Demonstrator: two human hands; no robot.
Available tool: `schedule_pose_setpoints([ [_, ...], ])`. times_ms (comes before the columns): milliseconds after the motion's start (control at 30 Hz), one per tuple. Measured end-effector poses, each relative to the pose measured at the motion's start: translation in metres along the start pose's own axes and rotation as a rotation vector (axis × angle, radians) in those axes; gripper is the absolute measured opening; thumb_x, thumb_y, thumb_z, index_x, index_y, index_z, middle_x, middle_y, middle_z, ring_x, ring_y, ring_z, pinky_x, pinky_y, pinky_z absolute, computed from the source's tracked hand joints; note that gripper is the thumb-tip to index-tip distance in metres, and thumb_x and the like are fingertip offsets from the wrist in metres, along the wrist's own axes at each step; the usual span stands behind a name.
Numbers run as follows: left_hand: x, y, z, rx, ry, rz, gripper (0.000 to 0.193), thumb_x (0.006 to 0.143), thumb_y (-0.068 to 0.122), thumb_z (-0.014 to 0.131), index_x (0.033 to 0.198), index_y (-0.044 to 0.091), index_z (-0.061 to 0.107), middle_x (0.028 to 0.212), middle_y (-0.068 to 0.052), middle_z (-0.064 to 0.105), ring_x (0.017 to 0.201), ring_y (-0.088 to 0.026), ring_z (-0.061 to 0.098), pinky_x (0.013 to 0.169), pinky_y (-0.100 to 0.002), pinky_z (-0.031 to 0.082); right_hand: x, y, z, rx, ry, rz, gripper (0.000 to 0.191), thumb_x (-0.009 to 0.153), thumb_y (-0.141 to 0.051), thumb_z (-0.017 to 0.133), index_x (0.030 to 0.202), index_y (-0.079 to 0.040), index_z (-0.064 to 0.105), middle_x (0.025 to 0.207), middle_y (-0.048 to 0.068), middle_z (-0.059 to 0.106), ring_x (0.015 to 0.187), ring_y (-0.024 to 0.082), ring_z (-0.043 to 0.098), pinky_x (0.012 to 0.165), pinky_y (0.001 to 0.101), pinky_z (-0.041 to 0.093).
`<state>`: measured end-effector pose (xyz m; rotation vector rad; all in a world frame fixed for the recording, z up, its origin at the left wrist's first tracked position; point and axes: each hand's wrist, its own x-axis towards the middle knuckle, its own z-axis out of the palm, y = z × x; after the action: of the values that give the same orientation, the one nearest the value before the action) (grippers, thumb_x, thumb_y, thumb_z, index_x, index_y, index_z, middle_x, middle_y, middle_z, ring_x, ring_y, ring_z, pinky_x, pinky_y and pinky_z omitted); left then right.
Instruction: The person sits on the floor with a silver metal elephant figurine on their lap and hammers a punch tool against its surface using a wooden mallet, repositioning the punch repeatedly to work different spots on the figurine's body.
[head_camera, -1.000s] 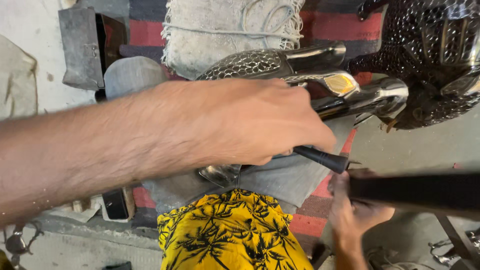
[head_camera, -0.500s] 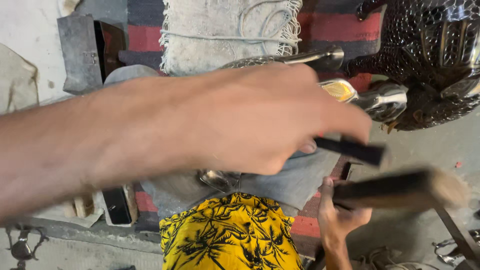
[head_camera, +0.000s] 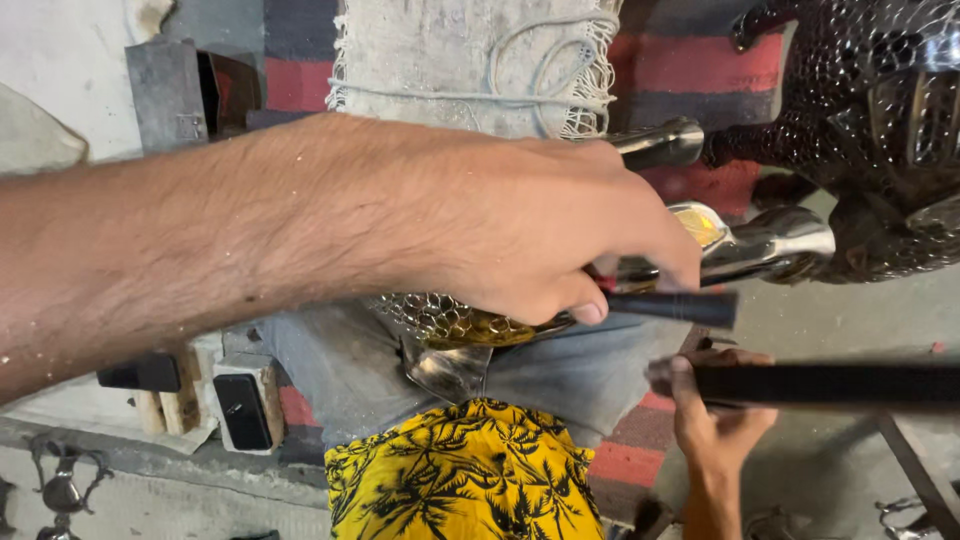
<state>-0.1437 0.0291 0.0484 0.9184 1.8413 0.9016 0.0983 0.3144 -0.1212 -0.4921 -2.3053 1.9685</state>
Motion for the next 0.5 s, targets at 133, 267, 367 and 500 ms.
schedule_pose_setpoints([
  [133,0.004,0.002,-0.002,0.135,0.089,0.265,0.049,0.082,0.018,0.08,0.128,0.028,0.068,0.112,-0.002,0.075,0.111,-0.03,0.067,0.084,-0.046,0.056,0.013,-0.039,0.011,-0.386,0.004,-0.149,0.009,0.094,0.008,0.073,0.097,0.006,0.064,0.077,0.014,0.068,0.063,0.018,0.067,0.064,0.0315,0.056],
  [267,0.011,0.014,-0.009,0.165,-0.163,-0.017,0.051,0.083,0.02,0.075,0.129,0.039,0.063,0.111,-0.001,0.071,0.112,-0.026,0.065,0.083,-0.049,0.055,0.016,-0.072,0.03,-0.204,0.107,-0.183,0.01,0.09,0.003,0.069,0.094,-0.001,0.061,0.075,0.008,0.067,0.06,0.016,0.067,0.061,0.0305,0.059],
  [367,0.012,0.02,-0.013,0.19,-0.135,0.004,0.057,0.078,0.021,0.077,0.13,0.042,0.063,0.115,-0.002,0.067,0.112,-0.029,0.064,0.077,-0.051,0.054,0.019,-0.09,0.045,0.091,0.217,-0.09,0.014,0.084,-0.002,0.064,0.093,-0.009,0.056,0.073,0.001,0.065,0.057,0.012,0.065,0.058,0.0291,0.061],
  [500,0.008,0.015,-0.015,0.186,-0.182,0.014,0.054,0.083,0.019,0.075,0.131,0.041,0.062,0.108,-0.002,0.071,0.109,-0.027,0.068,0.083,-0.047,0.056,0.019,-0.103,0.056,-0.466,0.187,-0.347,0.02,0.084,0.003,0.076,0.09,-0.001,0.058,0.083,0.014,0.061,0.064,0.025,0.061,0.063,0.0383,0.052],
])
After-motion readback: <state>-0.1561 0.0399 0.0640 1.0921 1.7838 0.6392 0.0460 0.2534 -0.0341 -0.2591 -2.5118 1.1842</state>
